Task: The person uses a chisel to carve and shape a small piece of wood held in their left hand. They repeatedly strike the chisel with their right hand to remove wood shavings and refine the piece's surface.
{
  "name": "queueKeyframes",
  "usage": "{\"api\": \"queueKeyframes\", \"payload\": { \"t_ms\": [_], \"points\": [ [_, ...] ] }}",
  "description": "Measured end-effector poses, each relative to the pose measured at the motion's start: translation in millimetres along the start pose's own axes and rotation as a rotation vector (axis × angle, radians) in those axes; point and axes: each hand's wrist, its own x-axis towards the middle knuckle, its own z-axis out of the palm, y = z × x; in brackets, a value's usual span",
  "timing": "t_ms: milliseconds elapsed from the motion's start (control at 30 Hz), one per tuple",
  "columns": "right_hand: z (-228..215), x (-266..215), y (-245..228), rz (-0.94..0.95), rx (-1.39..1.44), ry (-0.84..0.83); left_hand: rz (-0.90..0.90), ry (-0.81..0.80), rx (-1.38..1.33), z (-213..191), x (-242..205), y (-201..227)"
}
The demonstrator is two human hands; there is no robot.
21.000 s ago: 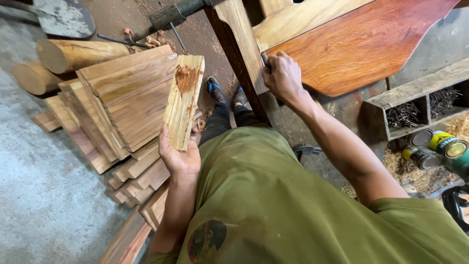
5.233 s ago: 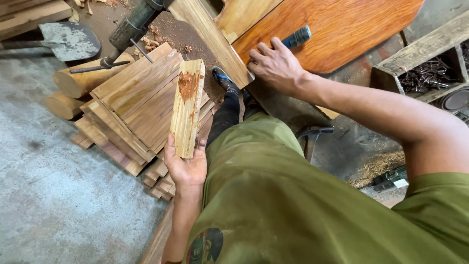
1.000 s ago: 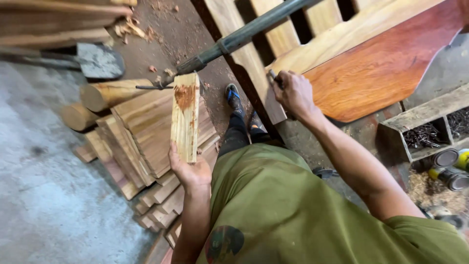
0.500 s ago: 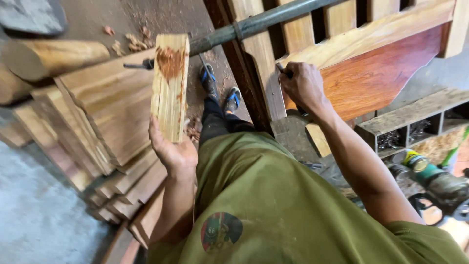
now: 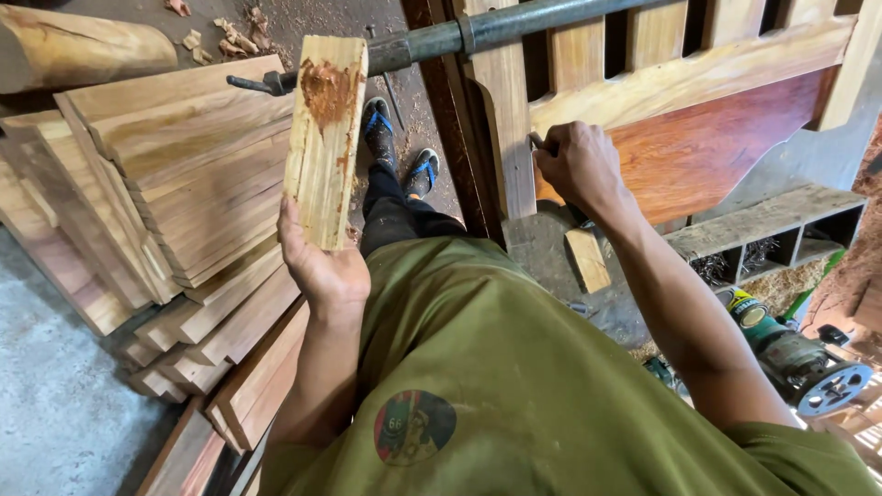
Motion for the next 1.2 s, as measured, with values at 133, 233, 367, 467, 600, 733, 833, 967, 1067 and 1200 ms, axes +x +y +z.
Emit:
{"api": "queueKeyframes", "payload": {
  "t_ms": [133, 233, 367, 467, 600, 733, 833, 967, 1067, 1200],
  "points": [
    [-4, -10, -2, 0.019, 0.004, -0.011, 0.011, -0.006, -0.058, -3, 4, 1],
    [-2, -16, 1, 0.025, -0.016, -0.025, 0.0, -0.004, -0.07, 1, -2, 3],
    [-14, -27, -7, -0.016, 0.018, -0.093, -0.042, 0.017, -0.075, 22, -24, 16],
    [-25, -29, 1, -0.085, 0.123, -0.071, -0.046, 0.048, -0.059, 7, -11, 12],
    [-17, 6, 36, -0.194, -0.043, 0.053, -0.047, 0.062, -0.064, 25, -27, 24],
    [-4, 32, 57, -0.525, -0.046, 0.278, -0.044, 0.049, -0.052, 17, -20, 21],
    [-7, 26, 47, -0.472, -0.009, 0.289, -0.043, 0.054, -0.067, 19, -23, 22],
    [23, 5, 37, -0.293, 0.306, 0.264, -0.046, 0.053, -0.127, 45, -45, 28],
    [57, -4, 24, -0.139, 0.441, 0.452, -0.065, 0.029, -0.075, 24, -17, 20],
    [83, -6, 0, -0.015, 0.633, 0.622, -0.074, -0.032, -0.029, 61, -30, 33]
  ]
}}
